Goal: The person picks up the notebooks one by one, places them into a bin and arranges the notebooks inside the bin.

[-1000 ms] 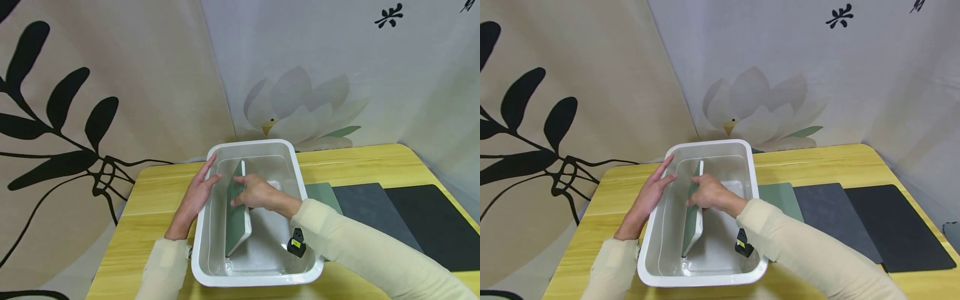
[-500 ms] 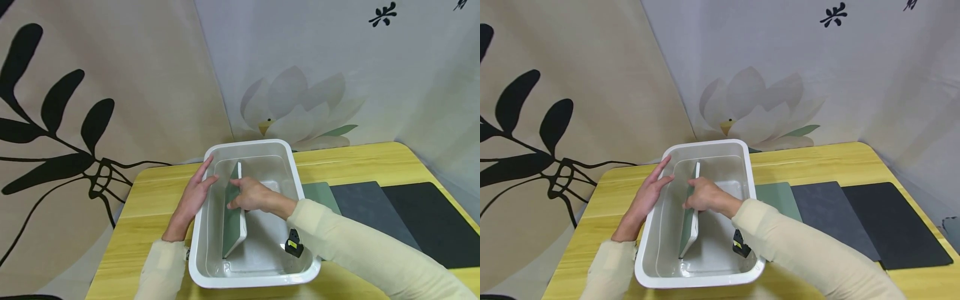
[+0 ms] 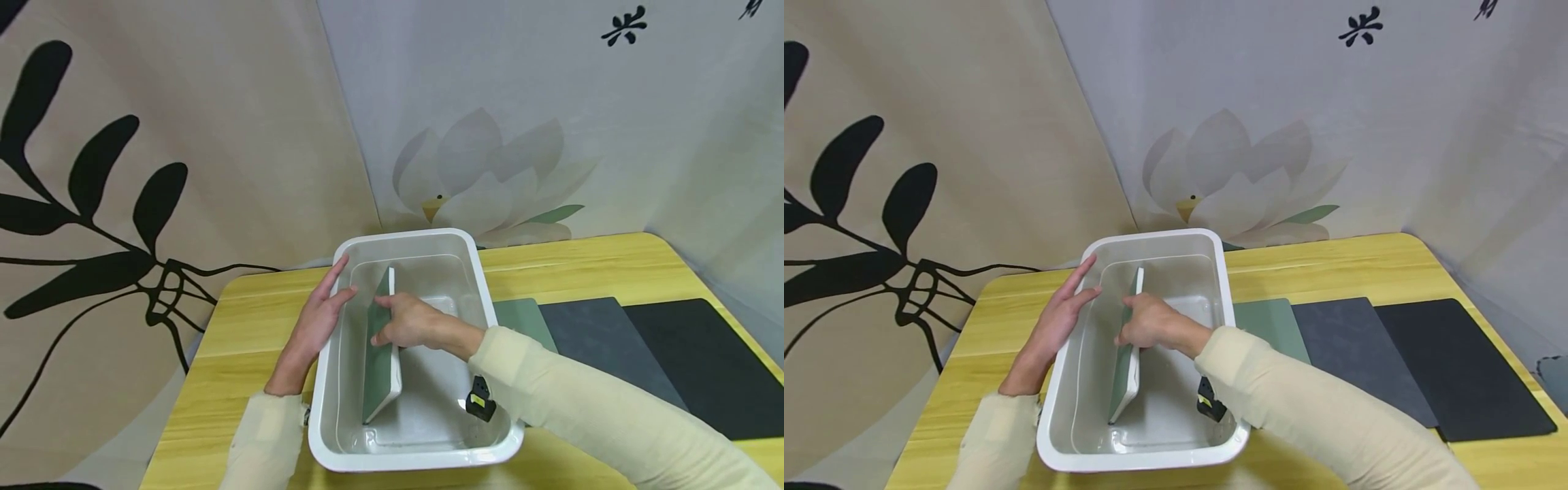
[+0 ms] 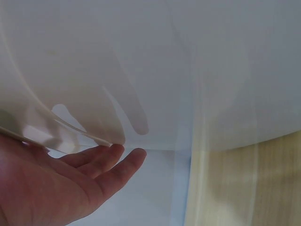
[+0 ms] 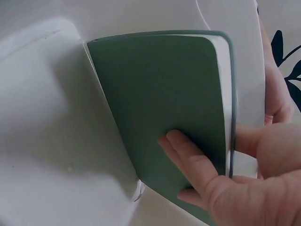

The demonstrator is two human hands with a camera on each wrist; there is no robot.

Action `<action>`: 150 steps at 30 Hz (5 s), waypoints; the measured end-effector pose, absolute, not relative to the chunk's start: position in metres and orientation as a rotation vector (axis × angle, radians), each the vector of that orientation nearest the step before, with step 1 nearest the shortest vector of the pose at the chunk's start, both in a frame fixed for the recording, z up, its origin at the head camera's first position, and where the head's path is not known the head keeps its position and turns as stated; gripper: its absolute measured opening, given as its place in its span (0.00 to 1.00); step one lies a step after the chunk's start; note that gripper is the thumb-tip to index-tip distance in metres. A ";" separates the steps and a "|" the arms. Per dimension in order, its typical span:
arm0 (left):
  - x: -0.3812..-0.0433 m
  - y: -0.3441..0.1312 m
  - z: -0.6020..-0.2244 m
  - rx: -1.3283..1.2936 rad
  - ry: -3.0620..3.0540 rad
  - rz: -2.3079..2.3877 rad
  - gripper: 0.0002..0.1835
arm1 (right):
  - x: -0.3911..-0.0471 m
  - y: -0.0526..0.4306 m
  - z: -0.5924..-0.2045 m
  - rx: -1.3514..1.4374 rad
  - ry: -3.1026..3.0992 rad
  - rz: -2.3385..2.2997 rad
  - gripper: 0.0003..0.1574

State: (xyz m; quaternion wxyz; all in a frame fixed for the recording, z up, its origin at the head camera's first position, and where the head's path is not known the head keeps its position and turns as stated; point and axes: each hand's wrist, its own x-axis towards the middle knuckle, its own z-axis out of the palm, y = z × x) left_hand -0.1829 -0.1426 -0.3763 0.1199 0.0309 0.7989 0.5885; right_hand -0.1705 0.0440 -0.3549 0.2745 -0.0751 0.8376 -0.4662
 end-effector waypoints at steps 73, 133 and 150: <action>-0.183 -0.145 -0.376 0.106 2.305 1.760 0.30 | -0.167 0.045 -0.349 -0.176 2.293 -1.062 0.61; -0.181 -0.144 -0.378 0.124 2.269 1.800 0.30 | -0.164 0.051 -0.349 -0.193 2.436 -0.635 0.69; -0.182 -0.143 -0.376 0.120 2.265 1.797 0.30 | -0.165 0.051 -0.349 -0.191 2.457 -0.557 0.72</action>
